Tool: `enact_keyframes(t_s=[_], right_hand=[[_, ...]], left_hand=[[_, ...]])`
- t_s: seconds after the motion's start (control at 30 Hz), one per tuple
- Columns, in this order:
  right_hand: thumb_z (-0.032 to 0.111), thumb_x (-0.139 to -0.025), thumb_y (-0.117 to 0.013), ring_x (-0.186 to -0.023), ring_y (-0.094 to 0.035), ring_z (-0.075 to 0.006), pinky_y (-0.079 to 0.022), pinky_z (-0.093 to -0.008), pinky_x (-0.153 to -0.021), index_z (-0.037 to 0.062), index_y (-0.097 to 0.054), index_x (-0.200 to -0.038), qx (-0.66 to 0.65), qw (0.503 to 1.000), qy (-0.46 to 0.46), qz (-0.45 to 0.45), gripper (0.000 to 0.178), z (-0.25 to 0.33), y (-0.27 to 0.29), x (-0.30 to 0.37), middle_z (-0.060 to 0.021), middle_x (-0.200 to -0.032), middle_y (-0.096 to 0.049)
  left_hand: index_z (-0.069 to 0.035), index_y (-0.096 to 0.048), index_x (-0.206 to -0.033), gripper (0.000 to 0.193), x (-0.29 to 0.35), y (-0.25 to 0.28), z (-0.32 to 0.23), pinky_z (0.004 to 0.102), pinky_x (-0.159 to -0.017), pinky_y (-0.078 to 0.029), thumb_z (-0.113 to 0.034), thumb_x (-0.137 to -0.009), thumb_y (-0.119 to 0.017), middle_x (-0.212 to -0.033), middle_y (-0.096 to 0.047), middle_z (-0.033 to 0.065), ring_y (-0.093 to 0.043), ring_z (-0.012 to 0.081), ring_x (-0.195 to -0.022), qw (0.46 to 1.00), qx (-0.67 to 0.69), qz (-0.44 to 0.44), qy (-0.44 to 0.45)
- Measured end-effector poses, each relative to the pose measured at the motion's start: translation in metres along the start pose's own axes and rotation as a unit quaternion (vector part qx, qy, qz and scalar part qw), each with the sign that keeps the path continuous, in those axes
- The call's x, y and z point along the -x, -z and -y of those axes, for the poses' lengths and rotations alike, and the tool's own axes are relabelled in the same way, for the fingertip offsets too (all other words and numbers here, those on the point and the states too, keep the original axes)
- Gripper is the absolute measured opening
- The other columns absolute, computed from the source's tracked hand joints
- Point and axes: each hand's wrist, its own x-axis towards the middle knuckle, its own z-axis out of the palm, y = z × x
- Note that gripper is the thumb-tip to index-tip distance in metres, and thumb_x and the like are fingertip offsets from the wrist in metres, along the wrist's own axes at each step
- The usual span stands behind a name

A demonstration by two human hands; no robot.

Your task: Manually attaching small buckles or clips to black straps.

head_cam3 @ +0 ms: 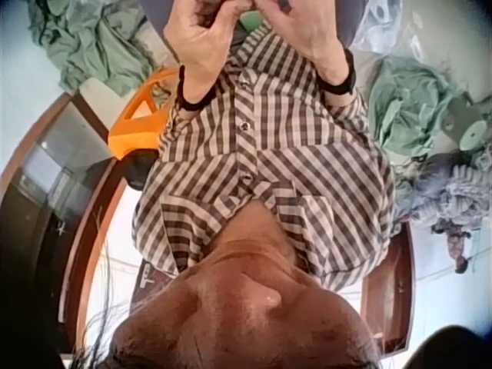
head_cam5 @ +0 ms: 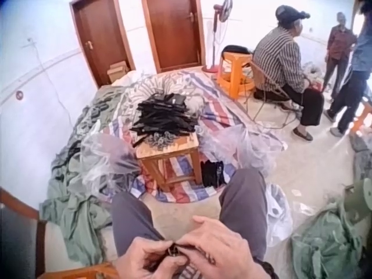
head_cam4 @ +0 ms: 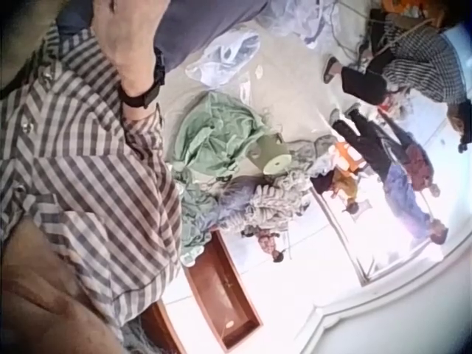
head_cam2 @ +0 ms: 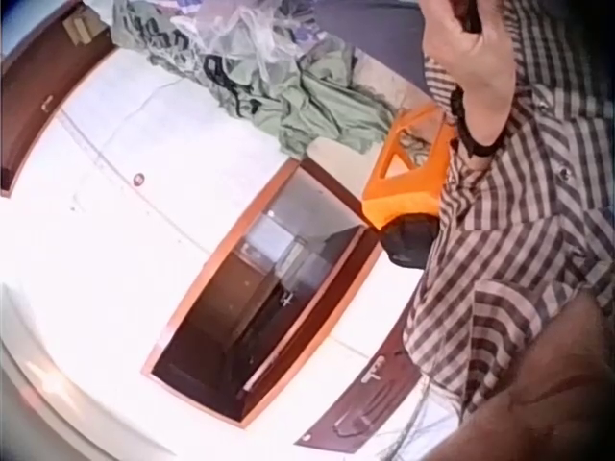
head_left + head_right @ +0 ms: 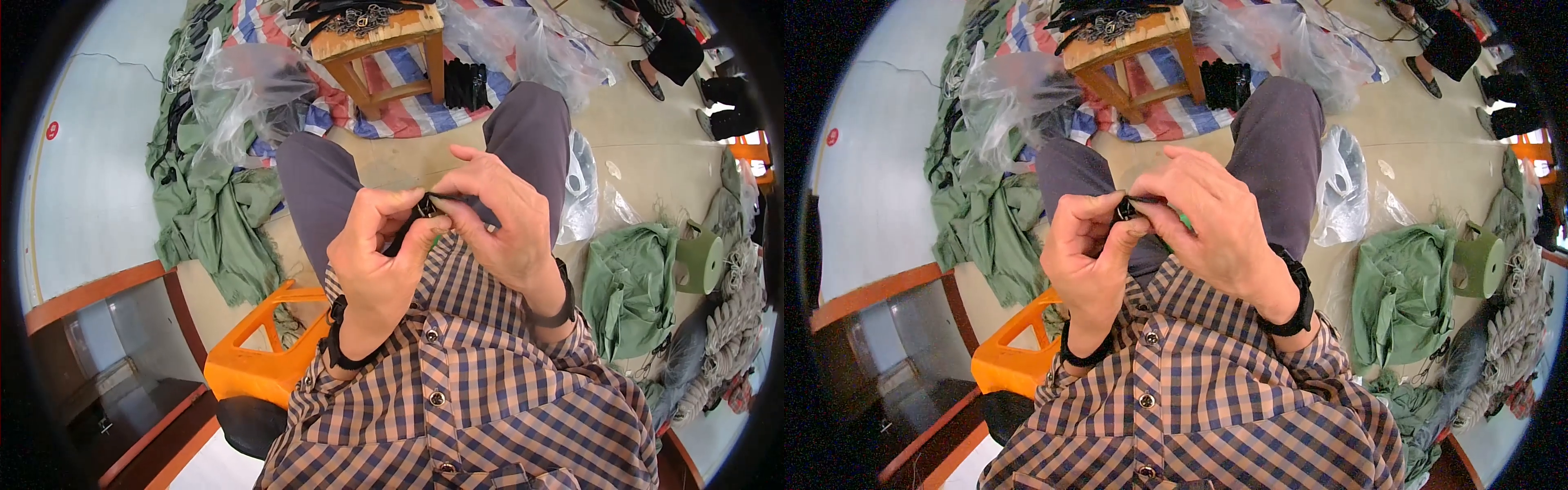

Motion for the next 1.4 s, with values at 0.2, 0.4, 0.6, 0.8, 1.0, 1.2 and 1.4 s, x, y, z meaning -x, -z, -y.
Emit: enact_keyframes(t_s=[0.2, 0.4, 0.6, 0.8, 1.0, 1.2, 1.4], right_hand=[[-0.001, -0.073, -0.063, -0.072, -0.063, -0.0249, -0.045, -0.0423, -0.092, 0.0017, -0.062, -0.088, -0.065, 0.997, -0.033, 0.008, 0.015, -0.003, 0.001, 0.005, -0.0078, -0.078, -0.063], [0.002, -0.076, -0.063, -0.071, -0.064, -0.0197, -0.043, -0.0421, -0.094, 0.0006, -0.063, -0.088, -0.161, 0.985, -0.061, -0.029, 0.012, -0.006, -0.007, 0.009, -0.0052, -0.078, -0.065], [0.005, -0.078, -0.063, -0.075, -0.063, -0.0206, -0.043, -0.0428, -0.094, -0.0003, -0.063, -0.088, -0.195, 0.978, -0.07, -0.021, 0.011, -0.002, -0.006, 0.006, -0.0078, -0.08, -0.064], [0.007, -0.079, -0.062, -0.074, -0.062, -0.0213, -0.044, -0.0458, -0.091, -0.0016, -0.062, -0.086, -0.185, 0.981, -0.038, -0.043, 0.011, -0.003, -0.009, 0.009, -0.0079, -0.079, -0.064], [0.004, -0.08, -0.059, -0.072, -0.063, -0.0215, -0.043, -0.0478, -0.091, -0.0022, -0.063, -0.085, -0.16, 0.987, -0.016, -0.027, 0.009, -0.005, -0.007, 0.008, -0.0078, -0.078, -0.064], [0.005, -0.081, -0.06, -0.074, -0.062, -0.0216, -0.042, -0.0476, -0.093, -0.0018, -0.063, -0.085, -0.175, 0.983, -0.042, -0.021, 0.009, -0.001, -0.007, 0.01, -0.0082, -0.078, -0.064], [0.005, -0.079, -0.064, -0.08, -0.06, -0.0197, -0.043, -0.0449, -0.092, -0.0007, -0.063, -0.087, -0.228, 0.97, -0.068, -0.04, 0.011, -0.002, -0.007, 0.006, -0.0077, -0.081, -0.063]], left_hand=[[0.001, -0.055, -0.09, 0.022, 0.006, -0.004, 0.002, 0.0201, -0.064, -0.051, 0.0, -0.075, -0.071, -0.08, -0.064, 0.0066, -0.062, 0.0083, -0.073, 1.0, 0.004, -0.024, -0.003], [0.001, -0.056, -0.09, 0.024, 0.005, -0.003, 0.004, 0.0201, -0.062, -0.051, -0.002, -0.073, -0.073, -0.076, -0.064, 0.0057, -0.061, 0.0074, -0.069, 0.999, -0.003, -0.048, -0.026], [0.0, -0.057, -0.09, 0.027, 0.007, 0.001, 0.003, 0.0202, -0.059, -0.05, -0.007, -0.072, -0.076, -0.074, -0.064, 0.0062, -0.063, 0.0092, -0.066, 0.994, -0.07, -0.052, -0.06], [0.0, -0.057, -0.091, 0.027, 0.008, 0.001, 0.002, 0.0202, -0.059, -0.05, -0.008, -0.073, -0.075, -0.075, -0.064, 0.0061, -0.063, 0.009, -0.066, 0.997, -0.051, -0.042, -0.038], [0.001, -0.057, -0.09, 0.024, 0.011, -0.001, 0.003, 0.0201, -0.059, -0.05, -0.006, -0.074, -0.074, -0.076, -0.064, 0.0058, -0.062, 0.0083, -0.066, 0.998, -0.025, -0.045, -0.018], [0.0, -0.056, -0.088, 0.024, 0.01, -0.001, 0.009, 0.0204, -0.056, -0.048, -0.004, -0.073, -0.074, -0.072, -0.063, 0.0063, -0.061, 0.0095, -0.063, 0.996, -0.056, -0.062, -0.043], [0.0, -0.057, -0.092, 0.031, 0.007, 0.004, 0.012, 0.0206, -0.059, -0.049, -0.007, -0.07, -0.077, -0.077, -0.063, 0.0072, -0.063, 0.0124, -0.066, 0.989, -0.09, -0.012, -0.119]])
